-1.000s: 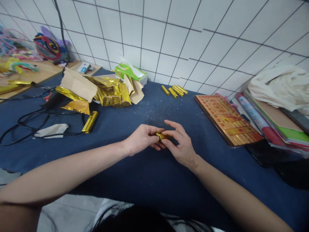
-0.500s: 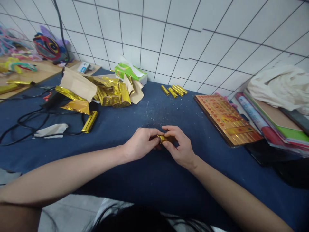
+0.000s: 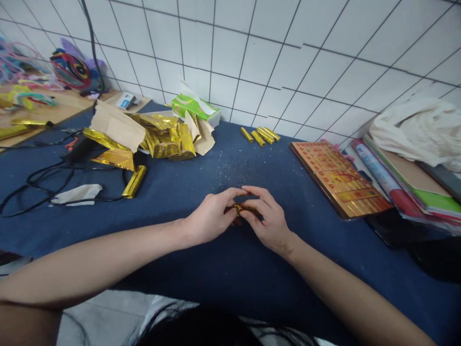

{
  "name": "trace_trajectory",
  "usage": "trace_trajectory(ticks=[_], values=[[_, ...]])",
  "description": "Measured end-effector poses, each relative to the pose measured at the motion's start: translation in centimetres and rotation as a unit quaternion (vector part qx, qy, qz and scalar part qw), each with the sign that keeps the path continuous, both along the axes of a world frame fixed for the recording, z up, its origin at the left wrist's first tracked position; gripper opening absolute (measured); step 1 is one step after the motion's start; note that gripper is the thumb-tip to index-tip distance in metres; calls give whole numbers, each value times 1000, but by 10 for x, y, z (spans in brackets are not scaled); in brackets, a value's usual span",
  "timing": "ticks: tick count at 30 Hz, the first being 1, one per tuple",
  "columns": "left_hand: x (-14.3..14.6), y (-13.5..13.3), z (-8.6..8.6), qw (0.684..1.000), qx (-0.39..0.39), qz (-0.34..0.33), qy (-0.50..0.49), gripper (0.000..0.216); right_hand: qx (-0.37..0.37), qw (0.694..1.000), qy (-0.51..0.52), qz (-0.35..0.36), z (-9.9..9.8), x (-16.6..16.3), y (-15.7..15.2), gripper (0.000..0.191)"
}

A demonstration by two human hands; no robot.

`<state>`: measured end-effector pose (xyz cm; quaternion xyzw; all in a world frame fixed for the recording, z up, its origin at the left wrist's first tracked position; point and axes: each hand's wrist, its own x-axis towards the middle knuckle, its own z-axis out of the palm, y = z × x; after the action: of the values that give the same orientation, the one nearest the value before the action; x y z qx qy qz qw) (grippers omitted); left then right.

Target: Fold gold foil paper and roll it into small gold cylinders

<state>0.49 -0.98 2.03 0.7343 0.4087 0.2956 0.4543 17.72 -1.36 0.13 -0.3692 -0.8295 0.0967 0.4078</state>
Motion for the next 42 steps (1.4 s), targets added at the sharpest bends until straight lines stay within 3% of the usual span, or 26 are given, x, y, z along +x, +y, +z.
trace_trajectory(ticks=[9, 17, 21, 28, 31, 36, 39, 42], values=[[-3, -2, -3, 996, 74, -15, 45, 38, -39, 999, 14, -11, -3, -2, 1, 12], [-3, -2, -2, 994, 102, -15, 40, 38, -163, 984, 74, -21, -2, -6, -2, 13], [-3, -3, -1, 994, 108, -15, 12, 37, -245, 960, 131, -38, -4, -5, -2, 12], [-3, -3, 2, 994, 107, -34, 10, 40, -311, 939, 147, 14, -1, -4, 0, 15], [-3, -3, 4, 997, 56, -36, -30, 36, -264, 955, 136, -14, -3, -2, -1, 13], [-1, 1, 1, 993, -84, 6, -78, 34, -83, 992, 73, -64, -6, 1, -1, 6], [1, 5, -1, 984, -127, -5, -124, 22, -57, 995, 65, -40, -7, 0, -2, 12], [2, 11, -1, 966, -159, 28, -202, 18, -65, 991, 104, -52, -7, 0, -1, 27]])
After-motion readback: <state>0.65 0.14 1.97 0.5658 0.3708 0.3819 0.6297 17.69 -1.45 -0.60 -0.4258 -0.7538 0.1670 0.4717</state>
